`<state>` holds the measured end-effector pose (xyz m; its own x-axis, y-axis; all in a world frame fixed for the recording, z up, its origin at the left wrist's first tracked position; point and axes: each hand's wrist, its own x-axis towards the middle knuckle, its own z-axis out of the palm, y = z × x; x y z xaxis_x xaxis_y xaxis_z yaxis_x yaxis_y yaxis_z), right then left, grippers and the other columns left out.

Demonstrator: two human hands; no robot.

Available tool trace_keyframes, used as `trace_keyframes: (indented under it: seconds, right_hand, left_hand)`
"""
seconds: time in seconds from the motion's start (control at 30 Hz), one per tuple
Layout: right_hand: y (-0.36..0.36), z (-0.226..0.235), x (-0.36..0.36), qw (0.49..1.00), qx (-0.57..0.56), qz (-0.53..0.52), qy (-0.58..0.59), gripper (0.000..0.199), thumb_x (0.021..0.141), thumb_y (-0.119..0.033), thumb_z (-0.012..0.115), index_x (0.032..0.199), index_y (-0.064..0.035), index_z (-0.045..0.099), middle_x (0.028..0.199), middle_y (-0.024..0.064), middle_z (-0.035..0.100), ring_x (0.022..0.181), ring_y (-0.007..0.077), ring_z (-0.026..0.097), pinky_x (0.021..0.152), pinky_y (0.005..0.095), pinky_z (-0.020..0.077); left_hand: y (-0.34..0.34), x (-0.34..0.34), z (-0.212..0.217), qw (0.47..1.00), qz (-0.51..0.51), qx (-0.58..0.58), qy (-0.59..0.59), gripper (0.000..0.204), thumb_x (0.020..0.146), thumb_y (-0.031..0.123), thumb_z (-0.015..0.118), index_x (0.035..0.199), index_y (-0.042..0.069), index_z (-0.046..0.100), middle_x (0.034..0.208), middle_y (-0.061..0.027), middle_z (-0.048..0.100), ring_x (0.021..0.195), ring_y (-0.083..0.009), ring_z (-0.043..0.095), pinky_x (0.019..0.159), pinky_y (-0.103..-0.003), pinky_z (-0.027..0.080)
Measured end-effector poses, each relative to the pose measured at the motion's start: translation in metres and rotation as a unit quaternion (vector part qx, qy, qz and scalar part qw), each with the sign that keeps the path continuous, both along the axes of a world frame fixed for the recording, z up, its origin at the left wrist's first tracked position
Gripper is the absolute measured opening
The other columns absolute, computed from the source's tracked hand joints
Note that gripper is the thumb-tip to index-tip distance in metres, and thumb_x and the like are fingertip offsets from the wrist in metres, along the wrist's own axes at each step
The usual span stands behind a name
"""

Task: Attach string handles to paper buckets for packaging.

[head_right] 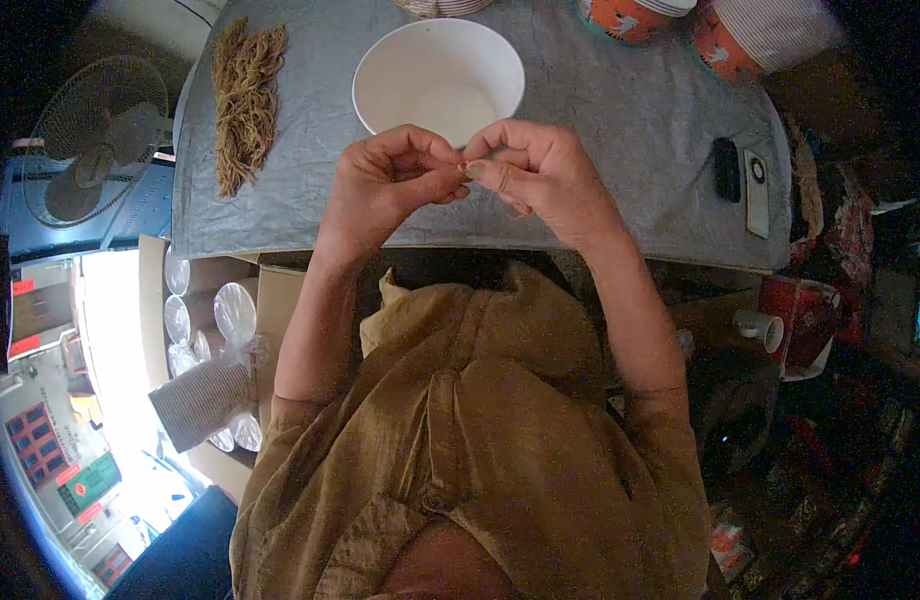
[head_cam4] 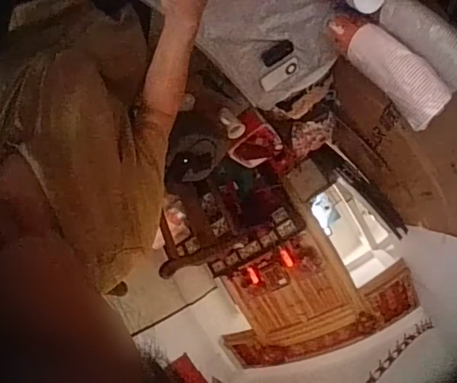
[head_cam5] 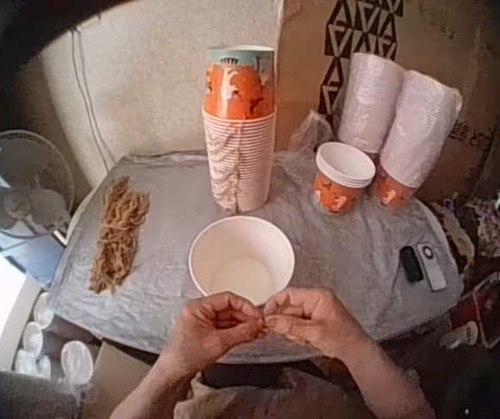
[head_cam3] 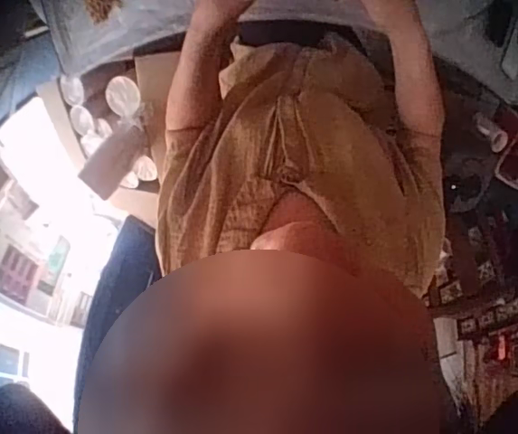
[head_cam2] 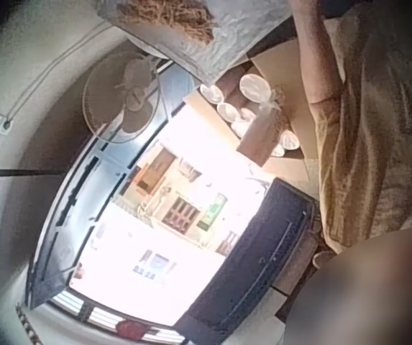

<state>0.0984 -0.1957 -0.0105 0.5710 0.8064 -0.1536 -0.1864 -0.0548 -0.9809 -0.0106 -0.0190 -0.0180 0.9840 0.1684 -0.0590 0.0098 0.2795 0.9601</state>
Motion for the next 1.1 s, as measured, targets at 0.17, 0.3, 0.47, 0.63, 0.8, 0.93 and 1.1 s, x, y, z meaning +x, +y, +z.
trace_keyframes:
  seconds: [0.17, 0.3, 0.47, 0.63, 0.8, 0.93, 1.1]
  right_hand:
    - [-0.001, -0.008, 0.0, 0.999, 0.039, 0.017, 0.009, 0.015, 0.094, -0.015, 0.065, 0.101, -0.0022, 0.064, 0.065, -0.0078, 0.049, 0.052, 0.0007, 0.037, 0.045, 0.0189, 0.026]
    - [-0.004, -0.015, 0.0, 0.998, 0.048, -0.005, 0.047, 0.019, 0.097, -0.021, 0.063, 0.103, -0.0023, 0.064, 0.065, -0.0069, 0.048, 0.053, 0.0011, 0.036, 0.046, 0.0185, 0.0253]
    - [-0.003, -0.003, -0.001, 0.998, 0.044, -0.022, 0.045, 0.028, 0.1, -0.027, 0.059, 0.11, -0.0009, 0.066, 0.066, -0.0029, 0.053, 0.054, 0.0019, 0.043, 0.045, 0.0176, 0.0288]
    - [-0.002, -0.007, -0.001, 0.999, 0.034, -0.02, 0.002, 0.024, 0.098, -0.023, 0.062, 0.107, -0.0012, 0.067, 0.072, -0.0017, 0.06, 0.058, 0.0027, 0.049, 0.047, 0.0176, 0.0334]
    - [-0.001, -0.011, 0.001, 0.999, 0.032, -0.016, -0.022, 0.018, 0.095, -0.017, 0.066, 0.105, -0.0017, 0.068, 0.077, -0.0023, 0.064, 0.061, 0.0027, 0.052, 0.05, 0.0179, 0.037]
    - [0.0, -0.011, -0.001, 0.998, 0.036, -0.03, -0.039, 0.016, 0.096, -0.017, 0.065, 0.102, -0.002, 0.068, 0.076, -0.0028, 0.063, 0.061, 0.0025, 0.051, 0.051, 0.0179, 0.0375]
    - [0.001, -0.008, 0.002, 0.996, 0.051, -0.053, -0.04, 0.015, 0.097, -0.016, 0.064, 0.1, -0.0024, 0.068, 0.075, -0.0034, 0.061, 0.061, 0.0024, 0.05, 0.052, 0.0179, 0.0378]
  left_hand:
    - [-0.002, 0.0, 0.001, 0.999, -0.003, 0.037, 0.009, 0.008, 0.088, -0.002, 0.071, 0.093, -0.003, 0.065, 0.087, -0.007, 0.071, 0.08, -0.0115, 0.069, 0.072, -0.024, 0.057]
    - [-0.001, 0.0, 0.001, 1.0, -0.001, 0.016, 0.013, 0.008, 0.089, -0.001, 0.07, 0.094, -0.003, 0.065, 0.088, -0.0073, 0.071, 0.081, -0.0122, 0.069, 0.072, -0.024, 0.057]
    - [0.001, 0.002, -0.001, 1.0, -0.012, -0.015, 0.008, 0.008, 0.09, 0.0, 0.069, 0.095, -0.003, 0.065, 0.089, -0.0085, 0.071, 0.082, -0.0136, 0.07, 0.072, -0.025, 0.058]
    - [-0.001, 0.002, 0.005, 1.0, -0.005, -0.004, 0.016, 0.01, 0.089, 0.0, 0.07, 0.096, -0.003, 0.063, 0.087, -0.0091, 0.071, 0.081, -0.0141, 0.07, 0.071, -0.025, 0.058]
    - [0.001, 0.002, 0.004, 1.0, -0.004, -0.007, 0.014, 0.015, 0.088, 0.002, 0.071, 0.098, -0.002, 0.061, 0.086, -0.0102, 0.071, 0.08, -0.0147, 0.071, 0.07, -0.025, 0.058]
    - [0.002, 0.002, 0.001, 1.0, -0.007, -0.009, 0.021, 0.018, 0.089, 0.003, 0.071, 0.103, -0.004, 0.061, 0.088, -0.0112, 0.072, 0.08, -0.0155, 0.071, 0.07, -0.026, 0.058]
    - [0.003, 0.003, 0.005, 0.999, -0.024, -0.014, 0.027, 0.019, 0.093, 0.006, 0.067, 0.108, -0.005, 0.063, 0.093, -0.0118, 0.072, 0.082, -0.0153, 0.071, 0.071, -0.026, 0.058]
